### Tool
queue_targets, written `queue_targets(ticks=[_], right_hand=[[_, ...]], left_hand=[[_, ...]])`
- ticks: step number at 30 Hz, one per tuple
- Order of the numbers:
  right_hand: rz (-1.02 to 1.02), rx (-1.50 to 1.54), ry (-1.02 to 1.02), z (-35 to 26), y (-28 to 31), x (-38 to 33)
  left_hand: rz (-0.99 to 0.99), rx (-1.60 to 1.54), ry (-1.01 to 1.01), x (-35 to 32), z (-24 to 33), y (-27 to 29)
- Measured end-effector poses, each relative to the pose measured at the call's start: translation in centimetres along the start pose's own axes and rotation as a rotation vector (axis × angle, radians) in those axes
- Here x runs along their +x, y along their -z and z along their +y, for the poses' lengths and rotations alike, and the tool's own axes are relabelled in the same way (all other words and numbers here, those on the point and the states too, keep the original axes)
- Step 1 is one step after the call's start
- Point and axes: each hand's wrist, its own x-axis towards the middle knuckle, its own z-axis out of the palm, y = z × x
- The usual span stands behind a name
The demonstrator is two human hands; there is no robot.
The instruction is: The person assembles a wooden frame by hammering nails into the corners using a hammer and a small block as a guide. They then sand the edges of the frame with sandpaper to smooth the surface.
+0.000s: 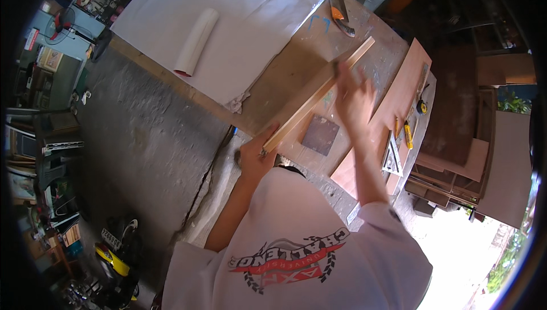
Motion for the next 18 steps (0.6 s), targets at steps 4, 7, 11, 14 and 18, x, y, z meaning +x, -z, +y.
queue_targets(ticks=[4,7,11,14,18], right_hand=[[0.163,-0.066,-0.198,5.3,-2.4,7.4],[0.092,0.006,-0.167,4.0,-2.0,5.6],[0.005,-0.032,0.055,0.1,0.2,-0.3],[0.024,-0.056,-0.184,3.5,-1.5,2.3],[0.107,0.118,-0.284,7.4,-3.0,5.4]], left_hand=[[-0.046,-0.041,0.058,-0.4,0.5,-0.2],[-0.006,0.020,0.024,-0.3,0.6,-0.2],[-0.019,-0.003,-0.072,-0.5,0.3,-0.6],[-0.031,0.006,-0.103,-1.0,0.4,-1.1],[-0.025,0.013,-0.125,-1.1,0.7,-1.6]])
